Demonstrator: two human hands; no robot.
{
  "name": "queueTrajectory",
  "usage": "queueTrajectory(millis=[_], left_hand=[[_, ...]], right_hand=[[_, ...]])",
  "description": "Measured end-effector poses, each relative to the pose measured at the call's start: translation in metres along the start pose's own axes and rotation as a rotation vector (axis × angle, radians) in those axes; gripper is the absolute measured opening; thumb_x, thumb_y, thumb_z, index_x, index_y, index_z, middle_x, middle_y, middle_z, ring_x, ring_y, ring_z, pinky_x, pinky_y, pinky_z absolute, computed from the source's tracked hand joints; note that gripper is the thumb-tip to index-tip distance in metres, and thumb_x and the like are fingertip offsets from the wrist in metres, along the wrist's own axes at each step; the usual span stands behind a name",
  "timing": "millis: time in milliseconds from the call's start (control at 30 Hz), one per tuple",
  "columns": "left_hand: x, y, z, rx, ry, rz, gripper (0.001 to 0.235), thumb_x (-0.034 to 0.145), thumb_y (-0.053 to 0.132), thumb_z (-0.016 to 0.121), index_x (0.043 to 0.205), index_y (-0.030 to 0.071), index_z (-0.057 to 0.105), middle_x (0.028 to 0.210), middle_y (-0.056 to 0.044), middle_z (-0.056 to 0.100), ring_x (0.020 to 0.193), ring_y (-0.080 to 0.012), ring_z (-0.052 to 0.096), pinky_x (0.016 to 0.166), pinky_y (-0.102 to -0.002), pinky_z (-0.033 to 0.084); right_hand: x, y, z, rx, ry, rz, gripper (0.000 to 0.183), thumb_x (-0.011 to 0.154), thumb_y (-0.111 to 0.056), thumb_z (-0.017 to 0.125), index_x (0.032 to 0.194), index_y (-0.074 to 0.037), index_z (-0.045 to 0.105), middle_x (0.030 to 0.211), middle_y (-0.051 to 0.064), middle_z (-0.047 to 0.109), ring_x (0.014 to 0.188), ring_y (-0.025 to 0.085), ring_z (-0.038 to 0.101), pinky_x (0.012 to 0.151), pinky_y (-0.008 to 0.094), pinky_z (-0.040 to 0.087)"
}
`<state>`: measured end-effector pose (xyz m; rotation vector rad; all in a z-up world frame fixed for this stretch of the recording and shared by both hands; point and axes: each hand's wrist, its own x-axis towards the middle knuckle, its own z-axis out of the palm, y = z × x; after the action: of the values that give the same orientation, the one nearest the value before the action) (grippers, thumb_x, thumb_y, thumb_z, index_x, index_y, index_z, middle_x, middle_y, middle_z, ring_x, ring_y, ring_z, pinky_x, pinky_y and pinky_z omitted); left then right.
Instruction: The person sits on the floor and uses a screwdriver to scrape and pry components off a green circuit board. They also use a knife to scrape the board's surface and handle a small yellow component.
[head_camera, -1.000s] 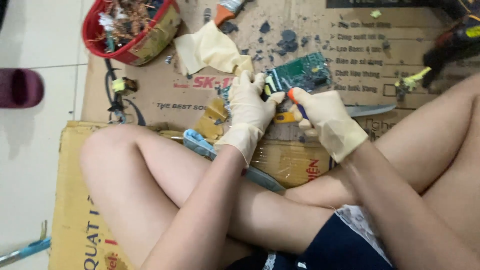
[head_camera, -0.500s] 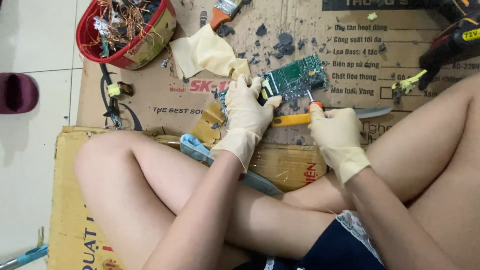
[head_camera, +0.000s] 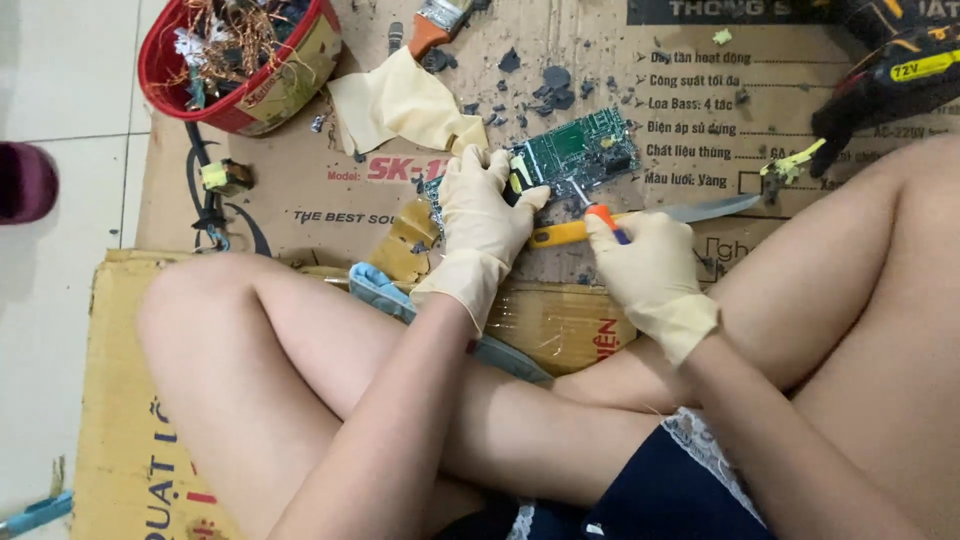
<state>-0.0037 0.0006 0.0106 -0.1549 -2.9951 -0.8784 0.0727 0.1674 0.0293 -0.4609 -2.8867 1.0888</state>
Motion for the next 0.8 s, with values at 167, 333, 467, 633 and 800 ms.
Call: queueTrajectory(millis=[167, 333, 467, 633, 800], left_hand=[[0.001, 0.007, -0.033, 0.094, -0.164, 0.007, 0.076, 0.062, 0.051, 0.089, 0.122, 0.008, 0.067, 0.111, -0.017, 0.058, 0.108, -0.0351, 0.056, 0.091, -0.042, 0.047], [0.008, 0.02, -0.049, 0.276, -0.271, 0.01, 0.053, 0.069, 0.04, 0.086, 0.109, 0.008, 0.071, 0.104, -0.014, 0.065, 0.101, -0.0329, 0.066, 0.09, -0.04, 0.053], [0.018, 0.018, -0.062, 0.412, -0.219, 0.208, 0.028, 0.082, 0.027, 0.076, 0.1, 0.006, 0.071, 0.102, -0.017, 0.065, 0.099, -0.0363, 0.066, 0.086, -0.043, 0.054], [0.017, 0.02, -0.093, 0.475, 0.362, 0.651, 0.015, 0.075, 0.008, 0.069, 0.088, 0.0, 0.066, 0.09, -0.019, 0.06, 0.093, -0.0375, 0.058, 0.091, -0.046, 0.048], [0.017, 0.047, -0.099, 0.573, 0.514, 0.749, 0.019, 0.067, 0.006, 0.063, 0.084, -0.001, 0.064, 0.089, -0.02, 0.059, 0.093, -0.0362, 0.057, 0.095, -0.048, 0.044]], right_hand=[[-0.008, 0.008, -0.016, 0.382, -0.064, 0.345, 0.043, 0.095, -0.04, 0.069, 0.089, 0.002, 0.077, 0.071, 0.018, 0.068, 0.053, 0.029, 0.063, 0.055, 0.044, 0.046], [-0.004, 0.016, -0.015, 0.33, 0.017, 0.231, 0.035, 0.095, -0.034, 0.069, 0.092, 0.0, 0.074, 0.068, 0.017, 0.068, 0.055, 0.024, 0.063, 0.057, 0.04, 0.048], [-0.004, 0.009, -0.019, 0.213, 0.238, 0.046, 0.03, 0.095, -0.032, 0.069, 0.097, -0.002, 0.073, 0.071, 0.017, 0.068, 0.06, 0.025, 0.067, 0.059, 0.04, 0.051], [-0.008, -0.013, -0.026, 0.416, 0.514, -0.139, 0.032, 0.101, -0.033, 0.059, 0.108, -0.003, 0.067, 0.076, 0.016, 0.068, 0.064, 0.029, 0.067, 0.061, 0.042, 0.051], [0.02, -0.013, 0.009, 0.2, 0.373, -0.174, 0.034, 0.108, -0.035, 0.058, 0.102, -0.003, 0.069, 0.079, 0.022, 0.068, 0.072, 0.045, 0.064, 0.065, 0.054, 0.049]])
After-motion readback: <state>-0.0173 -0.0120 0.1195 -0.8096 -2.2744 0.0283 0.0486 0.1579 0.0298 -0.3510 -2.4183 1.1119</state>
